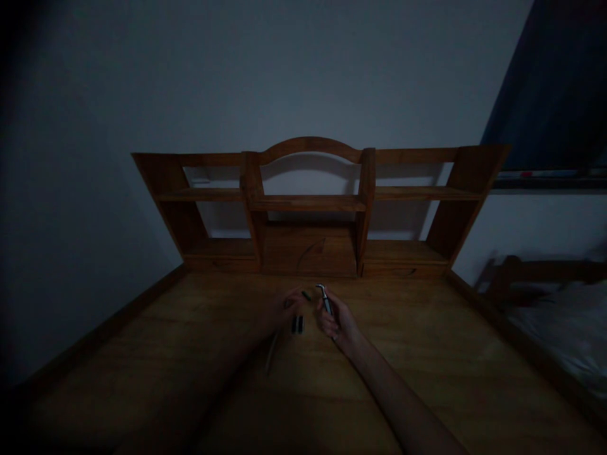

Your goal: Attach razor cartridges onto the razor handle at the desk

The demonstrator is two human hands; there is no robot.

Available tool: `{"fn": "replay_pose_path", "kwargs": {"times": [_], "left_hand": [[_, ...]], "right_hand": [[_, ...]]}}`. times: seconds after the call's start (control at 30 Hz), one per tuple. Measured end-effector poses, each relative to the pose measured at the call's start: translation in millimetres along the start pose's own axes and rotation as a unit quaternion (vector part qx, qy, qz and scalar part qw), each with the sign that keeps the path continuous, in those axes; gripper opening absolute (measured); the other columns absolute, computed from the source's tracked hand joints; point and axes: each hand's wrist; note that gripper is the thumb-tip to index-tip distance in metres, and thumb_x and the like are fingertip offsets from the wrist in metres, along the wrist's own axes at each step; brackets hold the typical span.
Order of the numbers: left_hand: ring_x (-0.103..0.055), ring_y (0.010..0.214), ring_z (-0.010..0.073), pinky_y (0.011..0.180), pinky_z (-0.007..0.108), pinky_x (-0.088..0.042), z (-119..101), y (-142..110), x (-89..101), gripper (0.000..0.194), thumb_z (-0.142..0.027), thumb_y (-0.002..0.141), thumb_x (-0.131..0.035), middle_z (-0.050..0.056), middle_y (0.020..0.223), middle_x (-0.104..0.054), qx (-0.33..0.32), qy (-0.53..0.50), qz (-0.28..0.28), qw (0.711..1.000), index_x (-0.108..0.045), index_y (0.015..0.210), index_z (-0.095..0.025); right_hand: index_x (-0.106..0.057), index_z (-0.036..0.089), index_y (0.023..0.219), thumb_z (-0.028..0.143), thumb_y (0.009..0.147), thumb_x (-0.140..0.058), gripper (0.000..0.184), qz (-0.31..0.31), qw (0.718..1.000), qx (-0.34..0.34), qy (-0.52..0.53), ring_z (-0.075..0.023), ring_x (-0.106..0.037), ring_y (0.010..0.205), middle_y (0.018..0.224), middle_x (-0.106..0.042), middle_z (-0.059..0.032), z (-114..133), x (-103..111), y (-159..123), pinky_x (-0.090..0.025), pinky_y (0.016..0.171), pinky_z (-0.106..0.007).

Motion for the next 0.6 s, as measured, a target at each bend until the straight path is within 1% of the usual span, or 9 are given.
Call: {"fn": "replay_pose_path", "kwargs": {"times": [0.13,0.2,0.27,0.33,0.43,0.53,0.6], "left_hand": [[-0.047,0.123,0.0222,0.112,0.045,-0.02,-5.7,-2.5,-0.4,0.031,-0.032,0.09,-0.044,0.004,0.129,-0.057,-0.055,0.061,0.036,0.996,-0.064,0.113,-0.028],[-0.039,0.13,0.0212,0.113,0.046,-0.015,-7.5,-3.9,-0.6,0.037,-0.031,0.091,-0.043,0.003,0.135,-0.052,-0.077,0.081,0.043,0.993,-0.055,0.126,-0.03],[-0.033,0.134,0.0211,0.113,0.046,-0.013,-7.2,-4.3,-0.8,0.043,-0.031,0.09,-0.045,0.004,0.139,-0.047,-0.083,0.1,0.04,0.991,-0.046,0.134,-0.03],[-0.03,0.135,0.0217,0.113,0.047,-0.015,-5.6,-3.3,-0.8,0.047,-0.031,0.09,-0.046,0.004,0.14,-0.045,-0.077,0.113,0.024,0.99,-0.043,0.136,-0.028],[-0.036,0.131,0.0226,0.111,0.045,-0.022,-3.6,0.0,0.7,0.045,-0.031,0.089,-0.046,0.007,0.136,-0.049,-0.061,0.106,-0.028,0.992,-0.046,0.133,-0.025],[-0.046,0.119,0.0236,0.103,0.044,-0.034,-2.5,3.2,4.2,0.041,-0.03,0.088,-0.048,0.009,0.126,-0.054,-0.025,0.102,-0.085,0.991,-0.051,0.128,-0.023],[-0.052,0.109,0.0235,0.097,0.043,-0.039,-0.8,4.4,6.8,0.039,-0.027,0.086,-0.05,0.009,0.114,-0.058,-0.001,0.109,-0.12,0.987,-0.053,0.124,-0.023]], "right_hand": [[-0.057,0.015,0.075,0.052,0.086,-0.049,0.039,0.007,1.0,-0.007,0.002,-0.0037,-0.013,0.03,0.04,-0.029,0.0102,-0.8,4.0,1.8,-0.012,0.028,-0.017],[-0.057,0.015,0.074,0.051,0.087,-0.048,0.039,0.011,1.0,-0.007,0.01,-0.0039,-0.012,0.03,0.04,-0.028,0.0102,-0.8,4.2,2.2,-0.011,0.028,-0.017],[-0.057,0.015,0.074,0.05,0.088,-0.046,0.039,0.018,1.0,-0.004,0.018,-0.0043,-0.011,0.03,0.04,-0.028,0.0098,-0.3,2.9,1.9,-0.011,0.027,-0.018],[-0.058,0.015,0.074,0.048,0.088,-0.046,0.038,0.02,1.0,0.001,0.022,-0.0046,-0.011,0.031,0.04,-0.029,0.0094,0.3,1.1,1.2,-0.012,0.027,-0.018],[-0.058,0.015,0.074,0.048,0.087,-0.046,0.038,0.017,1.0,0.007,0.023,-0.0049,-0.012,0.031,0.04,-0.028,0.0092,1.2,0.0,0.5,-0.013,0.028,-0.018],[-0.057,0.015,0.075,0.049,0.086,-0.048,0.037,0.017,0.999,0.017,0.021,-0.0049,-0.012,0.031,0.041,-0.028,0.0094,1.7,2.1,1.2,-0.014,0.028,-0.018],[-0.058,0.015,0.075,0.047,0.086,-0.05,0.035,0.015,0.999,0.027,0.022,-0.0047,-0.011,0.032,0.041,-0.028,0.0096,2.1,4.2,2.2,-0.013,0.028,-0.018]]}}
Point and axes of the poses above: each hand's wrist, its own y-axis towards the middle knuckle, its own x-axis out of the back of the hand, z = x × y
